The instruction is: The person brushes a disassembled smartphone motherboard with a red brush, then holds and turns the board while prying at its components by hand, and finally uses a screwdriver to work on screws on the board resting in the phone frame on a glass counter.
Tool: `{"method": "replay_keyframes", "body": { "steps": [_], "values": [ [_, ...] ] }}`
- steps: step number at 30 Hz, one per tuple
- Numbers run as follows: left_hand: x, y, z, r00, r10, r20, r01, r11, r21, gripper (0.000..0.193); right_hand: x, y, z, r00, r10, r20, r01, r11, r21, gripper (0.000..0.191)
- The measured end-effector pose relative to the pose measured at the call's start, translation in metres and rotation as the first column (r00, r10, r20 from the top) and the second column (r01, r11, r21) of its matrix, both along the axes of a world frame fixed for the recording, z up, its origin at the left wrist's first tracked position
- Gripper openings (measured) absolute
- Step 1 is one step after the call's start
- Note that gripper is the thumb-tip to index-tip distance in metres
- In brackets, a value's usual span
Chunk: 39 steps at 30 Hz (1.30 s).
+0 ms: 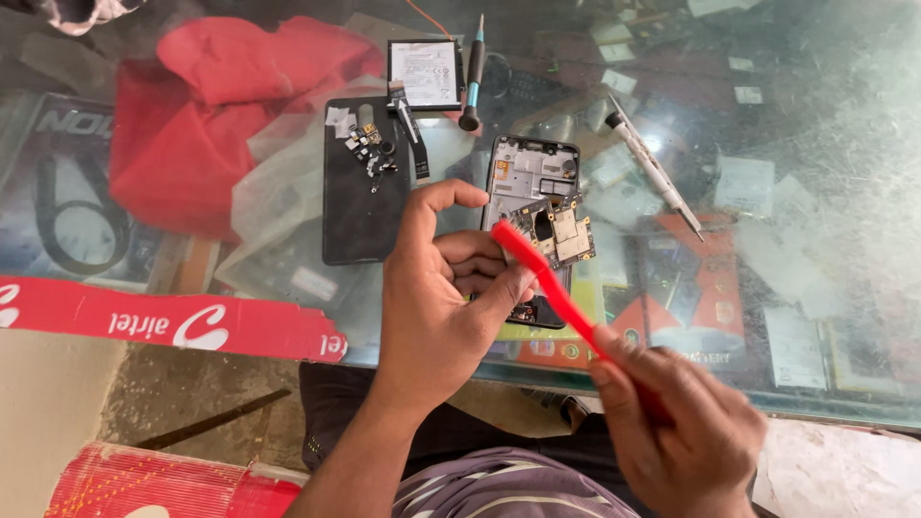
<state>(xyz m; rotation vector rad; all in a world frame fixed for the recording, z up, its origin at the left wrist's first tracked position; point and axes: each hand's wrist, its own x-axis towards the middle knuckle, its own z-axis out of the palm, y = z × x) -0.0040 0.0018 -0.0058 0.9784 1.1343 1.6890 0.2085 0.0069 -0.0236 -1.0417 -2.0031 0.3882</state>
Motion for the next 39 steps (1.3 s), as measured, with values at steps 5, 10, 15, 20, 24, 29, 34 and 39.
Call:
{"method": "replay_keyframes", "body": {
  "steps": [5,10,15,20,24,29,34,39],
  "values": [
    [-0.001,-0.003,0.002,1.0,0.018,-0.024,-0.019,0.999,-0.032,0.055,0.003,0.002,0.005,0.995,-0.091,0.049,0.091,0.996,0.002,0.023],
    [0.001,-0.001,0.001,0.999,0.018,-0.034,-0.019,1.0,-0.009,0.054,0.0,0.008,0.013,0.997,-0.068,-0.037,0.069,0.998,0.004,0.021],
    [0.0,-0.001,0.001,0.998,0.013,-0.057,-0.012,1.0,0.014,0.052,-0.006,-0.001,0.021,1.0,0.007,0.031,-0.006,1.0,-0.029,0.024],
    [-0.001,-0.003,0.003,0.998,0.017,-0.059,-0.016,1.0,0.009,0.053,-0.005,-0.002,0.019,0.998,-0.047,0.045,0.05,0.996,-0.071,0.025],
    [0.0,-0.001,0.005,0.999,0.015,-0.049,-0.015,1.0,0.007,0.054,0.006,0.006,0.015,0.991,-0.118,-0.064,0.112,0.99,-0.084,0.019],
    [-0.001,-0.004,0.009,0.997,-0.045,-0.055,0.046,0.999,0.027,0.059,0.016,0.015,0.011,0.928,-0.193,-0.318,0.128,0.968,-0.216,0.025],
    [-0.002,-0.005,0.008,0.997,-0.08,0.009,0.079,0.995,0.062,0.062,0.017,0.015,0.009,0.979,-0.127,-0.16,0.106,0.986,-0.132,0.027],
    [-0.001,-0.003,0.006,0.997,-0.074,0.009,0.074,0.997,0.034,0.057,0.017,0.014,0.007,0.989,-0.073,-0.129,0.059,0.992,-0.113,0.028]
  ]
}}
